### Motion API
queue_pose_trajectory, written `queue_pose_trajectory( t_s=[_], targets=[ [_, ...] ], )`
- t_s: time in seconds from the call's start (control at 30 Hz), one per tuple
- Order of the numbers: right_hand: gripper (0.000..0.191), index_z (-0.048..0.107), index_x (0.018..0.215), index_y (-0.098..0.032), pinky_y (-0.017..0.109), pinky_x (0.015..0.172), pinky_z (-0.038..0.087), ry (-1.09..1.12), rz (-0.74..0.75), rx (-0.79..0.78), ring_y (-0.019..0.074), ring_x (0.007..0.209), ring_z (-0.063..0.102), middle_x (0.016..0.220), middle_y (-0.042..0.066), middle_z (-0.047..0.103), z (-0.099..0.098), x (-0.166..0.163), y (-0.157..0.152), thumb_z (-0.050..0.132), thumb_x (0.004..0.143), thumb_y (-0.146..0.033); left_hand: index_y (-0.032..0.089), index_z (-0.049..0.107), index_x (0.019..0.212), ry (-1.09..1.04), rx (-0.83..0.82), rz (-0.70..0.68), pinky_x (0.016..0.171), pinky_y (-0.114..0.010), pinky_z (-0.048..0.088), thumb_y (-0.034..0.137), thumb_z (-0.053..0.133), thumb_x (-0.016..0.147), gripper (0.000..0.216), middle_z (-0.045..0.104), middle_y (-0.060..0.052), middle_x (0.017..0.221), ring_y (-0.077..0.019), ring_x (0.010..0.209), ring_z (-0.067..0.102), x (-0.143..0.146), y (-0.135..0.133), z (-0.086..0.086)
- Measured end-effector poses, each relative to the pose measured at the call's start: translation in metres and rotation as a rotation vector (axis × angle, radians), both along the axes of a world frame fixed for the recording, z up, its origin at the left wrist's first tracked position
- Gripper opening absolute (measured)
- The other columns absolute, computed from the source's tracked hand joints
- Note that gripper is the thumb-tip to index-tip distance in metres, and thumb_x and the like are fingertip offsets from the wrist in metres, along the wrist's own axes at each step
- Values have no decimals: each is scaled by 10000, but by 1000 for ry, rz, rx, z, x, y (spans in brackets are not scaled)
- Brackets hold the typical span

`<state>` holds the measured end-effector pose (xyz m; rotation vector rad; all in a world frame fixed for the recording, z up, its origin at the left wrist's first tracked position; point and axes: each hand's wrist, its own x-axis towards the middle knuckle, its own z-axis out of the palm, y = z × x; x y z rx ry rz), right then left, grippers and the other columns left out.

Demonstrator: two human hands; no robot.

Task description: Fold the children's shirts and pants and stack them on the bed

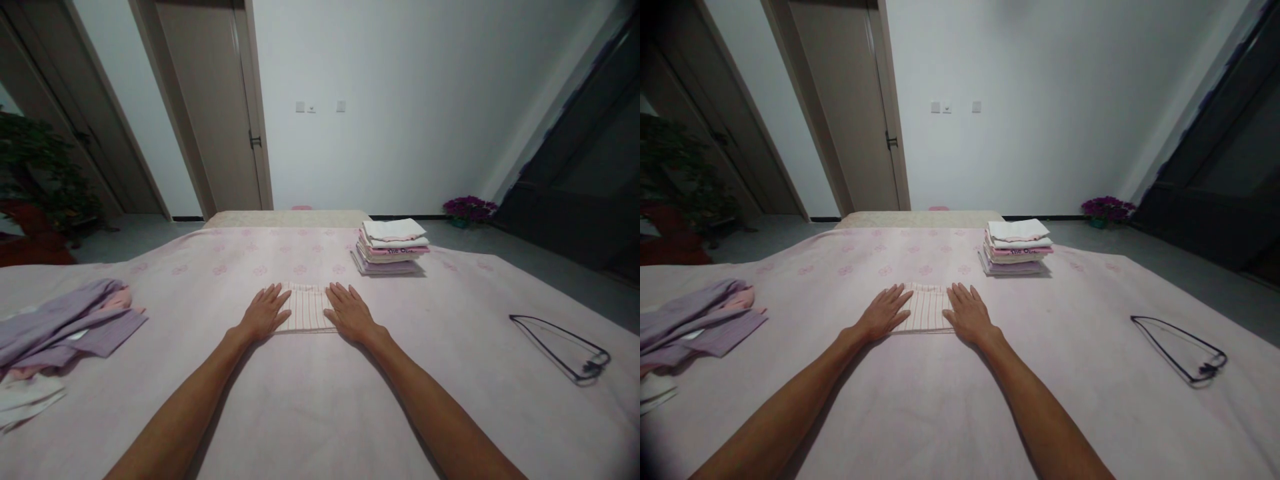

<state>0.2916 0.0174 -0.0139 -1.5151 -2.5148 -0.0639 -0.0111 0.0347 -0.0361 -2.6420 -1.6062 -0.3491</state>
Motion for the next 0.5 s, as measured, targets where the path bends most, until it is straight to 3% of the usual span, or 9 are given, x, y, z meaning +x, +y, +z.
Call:
queue_pose_trajectory(
  t_s=[0.2,0.33,0.4,0.5],
  targets=[
    [612,356,1556,-165,487,1242,56,5,-41,11,252,1520,217,1615,103,320,1,4,-5,348,1023,-465,246,402,1530,-24,-50,101,1171,-534,277,510,407,1000,592,322,-126,1624,-307,1512,256,-7,-2,5],
    [603,389,1536,-132,514,1233,90,17,-67,-14,273,1500,270,1576,132,395,9,-2,-2,337,1027,-452,198,500,1461,-19,6,162,1175,-577,262,406,441,994,514,422,-156,1567,-339,1481,322,6,-1,16],
    [584,405,1528,-148,527,1229,87,25,-49,14,276,1503,262,1583,131,384,17,-11,1,346,1027,-442,175,544,1419,-47,63,117,1197,-542,250,348,447,992,471,452,-161,1546,-321,1472,346,19,3,21],
    [552,434,1512,-193,515,1232,84,21,40,27,260,1501,272,1580,108,399,23,-30,5,325,1034,-448,174,533,1428,-79,42,-66,1191,-479,302,342,406,1016,463,478,-149,1529,-280,1451,393,40,14,23]
  ],
)
